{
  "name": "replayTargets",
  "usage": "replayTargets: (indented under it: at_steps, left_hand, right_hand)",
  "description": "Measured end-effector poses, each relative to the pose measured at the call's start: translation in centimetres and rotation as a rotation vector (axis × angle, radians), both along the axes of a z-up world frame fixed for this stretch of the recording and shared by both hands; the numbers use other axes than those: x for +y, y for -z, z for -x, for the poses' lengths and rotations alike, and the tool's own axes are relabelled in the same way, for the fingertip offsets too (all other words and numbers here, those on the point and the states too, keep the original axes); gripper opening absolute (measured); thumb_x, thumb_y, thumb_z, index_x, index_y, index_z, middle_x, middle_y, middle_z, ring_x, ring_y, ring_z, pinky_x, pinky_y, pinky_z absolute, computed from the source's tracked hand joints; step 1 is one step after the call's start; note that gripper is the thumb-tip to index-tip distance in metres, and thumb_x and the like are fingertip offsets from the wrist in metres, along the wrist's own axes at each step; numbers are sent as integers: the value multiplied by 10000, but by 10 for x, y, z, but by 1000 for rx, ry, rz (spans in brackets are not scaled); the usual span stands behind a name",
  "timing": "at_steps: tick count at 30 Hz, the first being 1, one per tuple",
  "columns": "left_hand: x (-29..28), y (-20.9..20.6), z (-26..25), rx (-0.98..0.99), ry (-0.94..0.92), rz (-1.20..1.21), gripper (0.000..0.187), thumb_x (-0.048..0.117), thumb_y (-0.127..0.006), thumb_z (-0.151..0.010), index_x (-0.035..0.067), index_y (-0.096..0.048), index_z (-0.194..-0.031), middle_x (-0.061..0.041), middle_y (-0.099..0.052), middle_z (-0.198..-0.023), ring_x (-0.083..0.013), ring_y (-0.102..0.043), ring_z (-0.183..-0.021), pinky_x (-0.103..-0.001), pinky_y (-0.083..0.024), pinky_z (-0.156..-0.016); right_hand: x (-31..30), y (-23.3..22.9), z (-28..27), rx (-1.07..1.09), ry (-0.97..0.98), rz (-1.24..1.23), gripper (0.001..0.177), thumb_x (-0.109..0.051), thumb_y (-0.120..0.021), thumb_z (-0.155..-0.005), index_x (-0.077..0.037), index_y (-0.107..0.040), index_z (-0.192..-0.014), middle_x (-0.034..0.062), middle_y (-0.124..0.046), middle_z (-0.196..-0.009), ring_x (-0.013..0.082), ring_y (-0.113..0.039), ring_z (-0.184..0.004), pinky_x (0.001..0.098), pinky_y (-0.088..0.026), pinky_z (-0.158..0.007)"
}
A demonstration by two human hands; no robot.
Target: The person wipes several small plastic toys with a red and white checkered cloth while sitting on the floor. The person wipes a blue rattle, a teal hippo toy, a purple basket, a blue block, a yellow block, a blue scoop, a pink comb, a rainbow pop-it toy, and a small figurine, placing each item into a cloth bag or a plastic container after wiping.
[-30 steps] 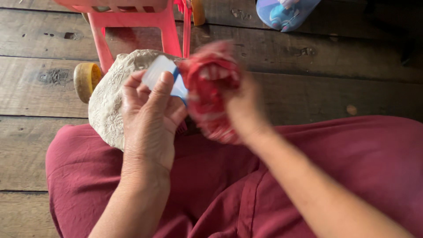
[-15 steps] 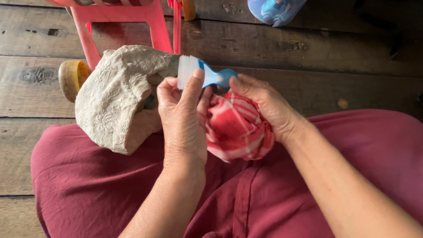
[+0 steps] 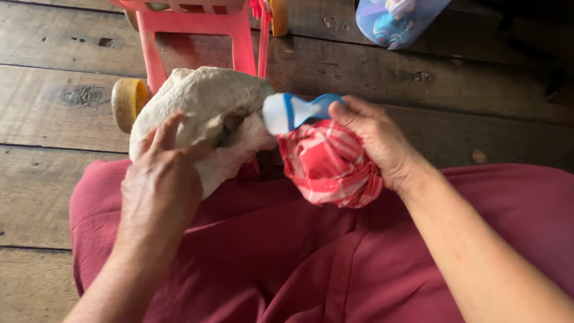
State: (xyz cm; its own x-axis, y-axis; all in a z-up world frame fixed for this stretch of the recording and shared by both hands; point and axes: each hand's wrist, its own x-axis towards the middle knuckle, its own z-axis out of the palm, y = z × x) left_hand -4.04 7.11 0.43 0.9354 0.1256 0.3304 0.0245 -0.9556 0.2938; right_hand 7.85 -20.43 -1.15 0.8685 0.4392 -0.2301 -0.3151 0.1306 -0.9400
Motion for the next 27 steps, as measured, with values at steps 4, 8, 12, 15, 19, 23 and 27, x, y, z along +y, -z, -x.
replayTargets:
  at_steps: [4,8,12,15,19,23,27]
  left_hand:
    - [9,-8,-3,40,-63,195,629,-114,-492,-821,87,-632,-1401,-126,-560,-1497,-361,-528,-1327,-469,-414,-1095]
    - [11,-21,-12,-137,39,117,725,-122,-544,-722,6,-586,-1434,-195,-548,-1474,-409,-513,-1309,-459,-403,-1116]
    - [16,-31,-6,-275,43,82,728,-101,-618,-704,-49,-562,-1428,-220,-539,-1458,-412,-479,-1358,-459,-380,-1131]
    - [26,-33,4,-279,20,182,749,-116,-587,-722,-40,-530,-1465,-220,-520,-1481,-394,-481,-1386,-443,-396,-1160]
    - [43,-30,11,-244,-89,201,819,-144,-550,-702,-10,-510,-1509,-194,-504,-1519,-381,-483,-1410,-427,-395,-1184]
    - [56,-21,12,-214,-192,213,822,-74,-616,-713,-30,-451,-1517,-236,-448,-1487,-402,-473,-1374,-428,-395,-1153]
    - [57,-13,8,-187,-212,227,902,-22,-662,-674,-23,-404,-1538,-218,-418,-1493,-398,-473,-1368,-419,-426,-1132]
  right_hand:
    - [15,-2,9,36,-142,1,285,-313,-688,-966,-59,-706,-1092,44,-756,-995,116,-720,-866,302,-611,-793]
    - [49,-12,12,-122,-247,32,246,-301,-666,-988,-87,-723,-1095,4,-737,-951,83,-680,-840,263,-572,-780]
    - [117,-16,4,-686,-96,193,185,-273,-672,-1020,-101,-723,-1064,11,-749,-910,111,-680,-807,296,-561,-739]
    - [165,-14,15,-974,20,445,180,-284,-701,-974,-139,-753,-1067,66,-776,-906,198,-746,-804,336,-574,-692]
    - [208,-9,45,-1168,-36,598,175,-312,-646,-998,-210,-758,-1085,57,-794,-972,260,-773,-757,380,-590,-672]
    - [222,-16,47,-1162,-302,809,384,-282,-600,-961,-262,-654,-1340,144,-759,-1043,353,-751,-864,533,-551,-782]
    - [216,-38,35,-917,-460,1001,505,-354,-607,-938,-234,-545,-1424,195,-730,-1107,399,-702,-1019,581,-497,-964]
